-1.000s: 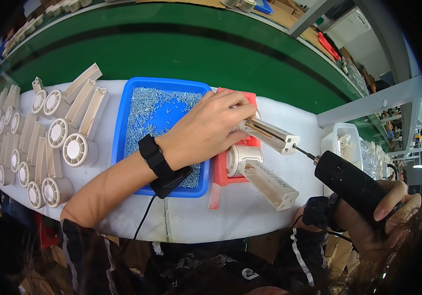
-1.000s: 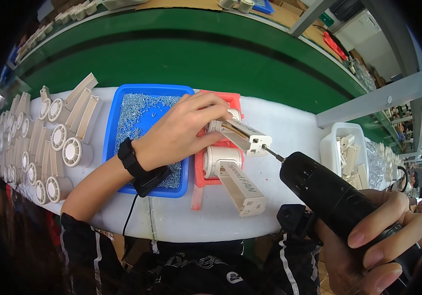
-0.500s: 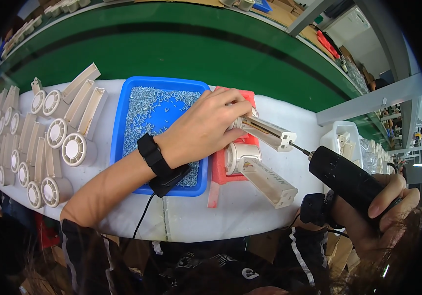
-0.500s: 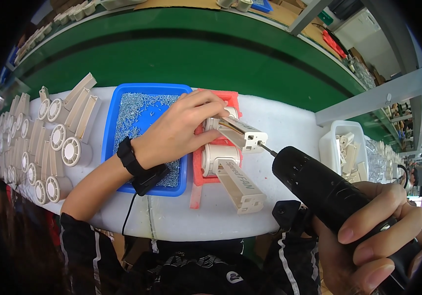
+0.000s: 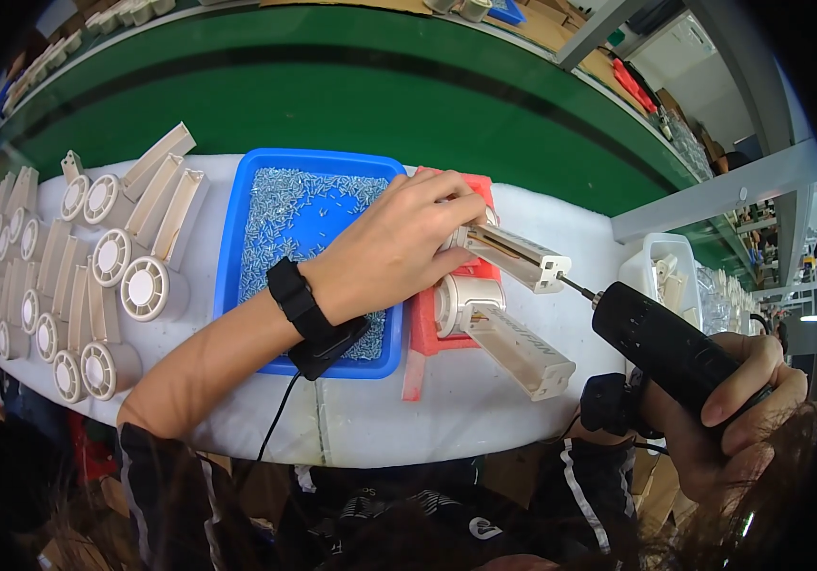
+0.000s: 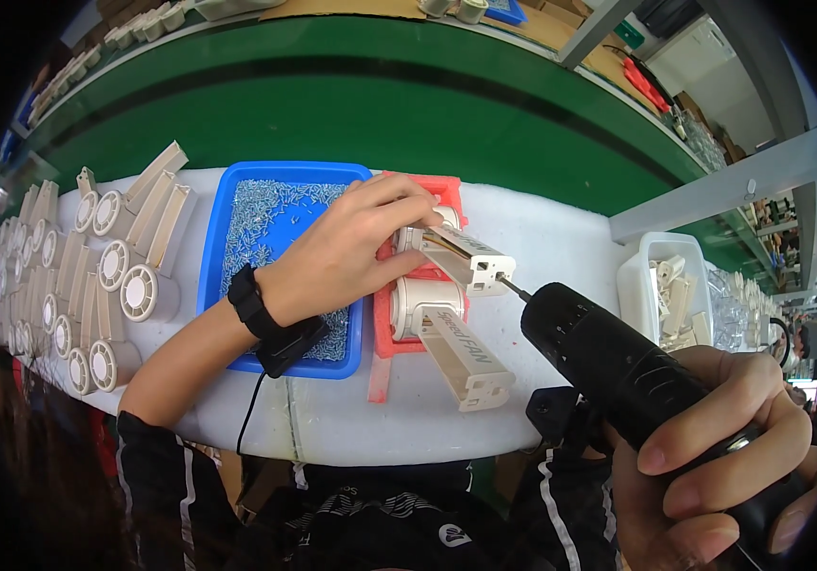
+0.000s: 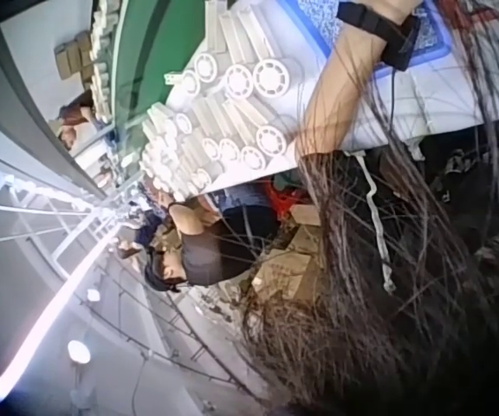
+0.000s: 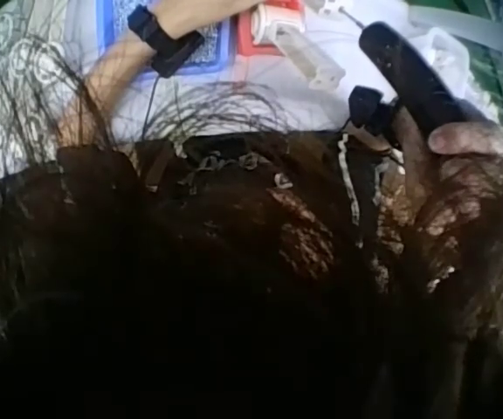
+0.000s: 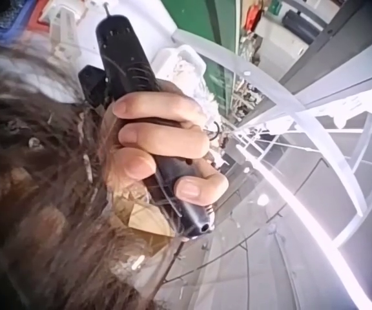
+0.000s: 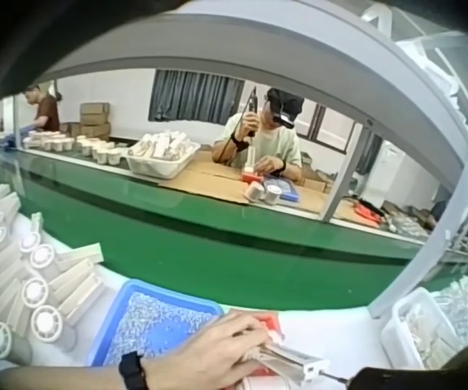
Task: The person places fan motors into a red mold, fits plastic housing components over them, and secures the assembly by driving screws from a blue tray with a power screwdriver. After assembling the units, the person removes them from the mold and sets them aside on the workbench.
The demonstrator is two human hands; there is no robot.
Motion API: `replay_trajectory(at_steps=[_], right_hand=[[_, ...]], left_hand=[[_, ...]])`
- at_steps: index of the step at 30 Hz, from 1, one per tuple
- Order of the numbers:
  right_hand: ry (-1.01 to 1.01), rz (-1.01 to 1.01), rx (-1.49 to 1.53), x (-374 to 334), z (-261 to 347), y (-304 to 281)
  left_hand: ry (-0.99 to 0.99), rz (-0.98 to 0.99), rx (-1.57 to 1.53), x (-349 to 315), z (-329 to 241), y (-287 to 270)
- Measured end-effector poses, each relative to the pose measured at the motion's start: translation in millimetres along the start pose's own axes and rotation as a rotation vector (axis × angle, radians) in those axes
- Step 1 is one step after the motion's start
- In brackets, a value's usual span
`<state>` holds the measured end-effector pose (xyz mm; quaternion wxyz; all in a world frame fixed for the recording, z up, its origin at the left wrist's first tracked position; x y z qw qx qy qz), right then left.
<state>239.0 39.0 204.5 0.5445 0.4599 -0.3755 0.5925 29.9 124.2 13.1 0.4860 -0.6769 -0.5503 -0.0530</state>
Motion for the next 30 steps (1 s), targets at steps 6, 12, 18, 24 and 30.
replay_trajectory(at_steps=[6,12,18,24,30], right_hand=[[-0.034,0.111,0.237,11,6,-6],[0.044,0.036,0.192,9,11,-65],[-0.059,-0.062,0.390,12,-6,-39],[-0.011,-0.034,0.219,9,-9,-50],[0.017,-0.028,0.251,9,-11,-43]], left_hand=[[0.054,-0.005,-0.032,13,-9,3],[0.029,-0.003,-0.041,10,-5,-1],[0.016,-0.021,-0.062,7,0,0],[0.027,-0.038,-0.047,7,-1,0],[0.028,-0.038,-0.045,6,-1,-2]])
Point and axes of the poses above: each hand's wrist, its own x-axis towards the middle knuckle, its own y-axis out of the palm, z = x × y, the point moved 9 cm from there along x, towards the middle knuckle, and after that the axes turned 7 degrees about y, right-handed, at the moved point
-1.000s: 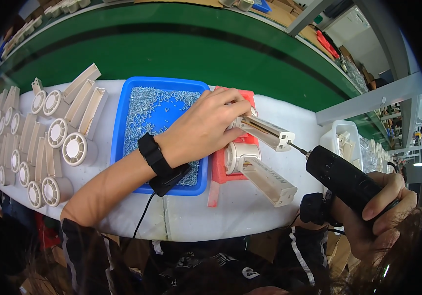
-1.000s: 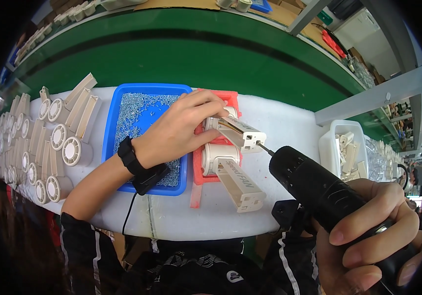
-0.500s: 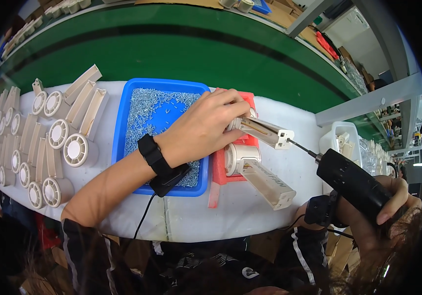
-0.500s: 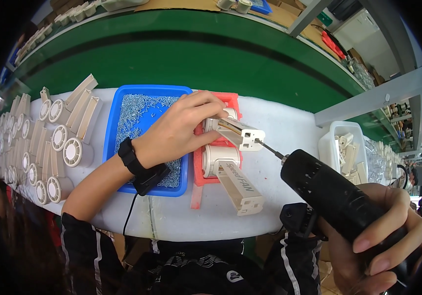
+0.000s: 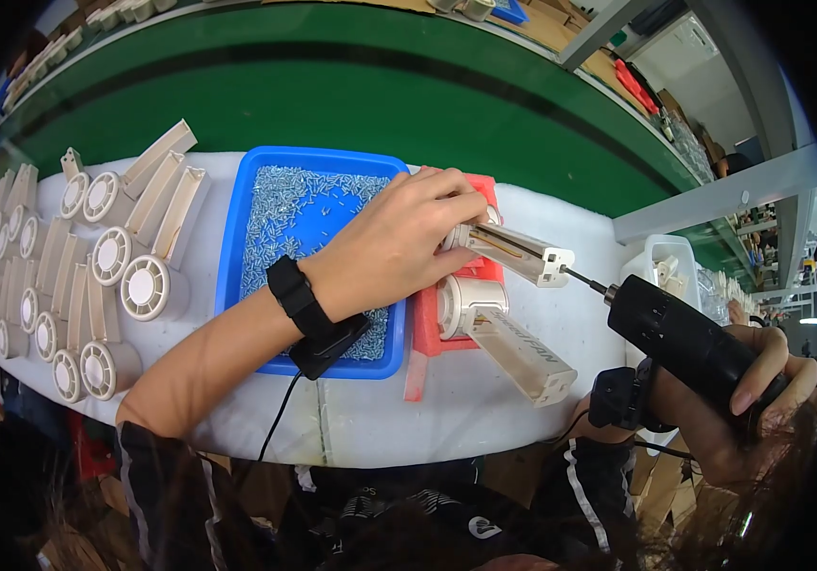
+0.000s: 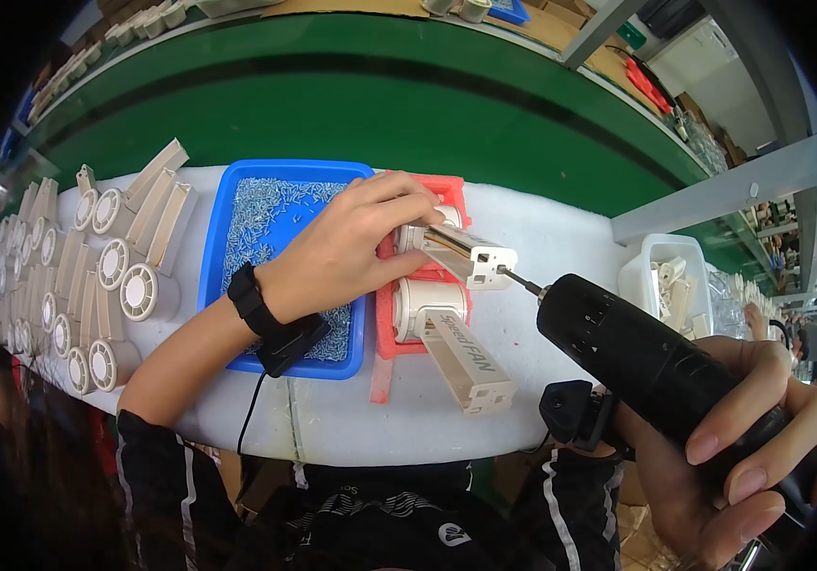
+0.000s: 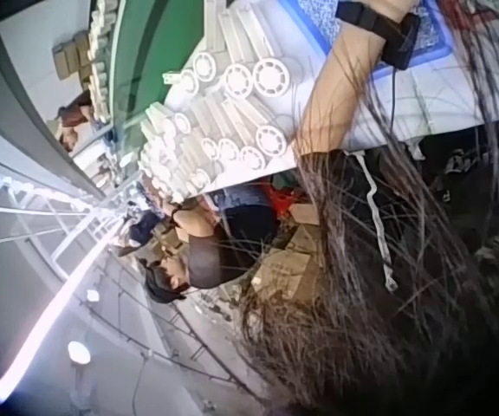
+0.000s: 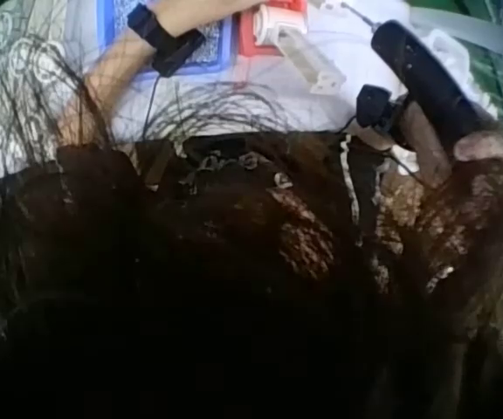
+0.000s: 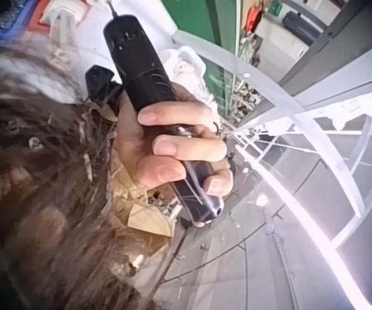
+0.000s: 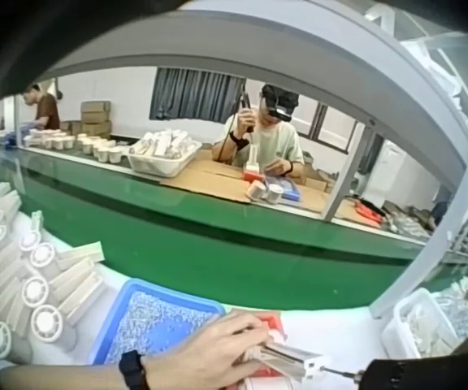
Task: The person places fan motors into a red mold, fits plastic housing components over them, and secures the assembly by driving screws from a blue tray with a power screwdriver. After assembling the units, the person removes them from the mold and sets them aside on the workbench.
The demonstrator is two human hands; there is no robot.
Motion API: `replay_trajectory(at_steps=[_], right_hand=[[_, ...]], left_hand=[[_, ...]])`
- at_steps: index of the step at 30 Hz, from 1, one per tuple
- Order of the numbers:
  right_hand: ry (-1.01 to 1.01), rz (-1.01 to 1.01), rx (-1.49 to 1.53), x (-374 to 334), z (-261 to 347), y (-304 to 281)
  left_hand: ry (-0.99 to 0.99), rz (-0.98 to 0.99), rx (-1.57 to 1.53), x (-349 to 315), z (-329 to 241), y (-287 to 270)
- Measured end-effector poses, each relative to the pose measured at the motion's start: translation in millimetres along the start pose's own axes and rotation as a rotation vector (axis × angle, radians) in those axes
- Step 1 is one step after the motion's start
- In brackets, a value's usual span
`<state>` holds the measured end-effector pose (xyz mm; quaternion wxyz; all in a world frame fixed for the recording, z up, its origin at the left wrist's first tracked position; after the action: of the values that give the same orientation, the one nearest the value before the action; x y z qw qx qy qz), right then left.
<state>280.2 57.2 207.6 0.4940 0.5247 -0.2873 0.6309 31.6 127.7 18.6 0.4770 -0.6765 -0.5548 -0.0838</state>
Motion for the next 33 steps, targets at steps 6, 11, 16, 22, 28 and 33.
replay_trajectory(at_steps=[6,11,16,22,28,33], right_hand=[[0.019,0.025,0.025,2,-2,5],[0.032,0.049,0.099,-2,-8,21],[0.078,-0.002,-0.024,-6,-11,24],[0.004,0.168,-0.014,-4,-9,42],[0.194,0.030,-0.230,-5,-6,32],[0.138,0.033,-0.049,1,-6,19]], left_hand=[[0.005,-0.003,0.001,1,0,0],[-0.007,-0.025,-0.031,1,2,1],[-0.009,-0.041,-0.053,3,3,-1],[-0.010,-0.009,-0.067,2,5,-1],[-0.080,0.040,-0.111,1,10,3],[0.000,-0.013,-0.039,0,3,1]])
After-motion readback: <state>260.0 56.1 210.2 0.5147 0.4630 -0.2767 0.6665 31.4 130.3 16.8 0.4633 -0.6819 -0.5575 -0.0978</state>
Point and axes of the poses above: each hand's wrist, its own x-axis towards the middle knuckle, its own y-axis out of the palm, z = x × y, the point moved 9 cm from there along x, towards the middle knuckle, and after that the axes turned 7 degrees about y, right-handed, at the moved point
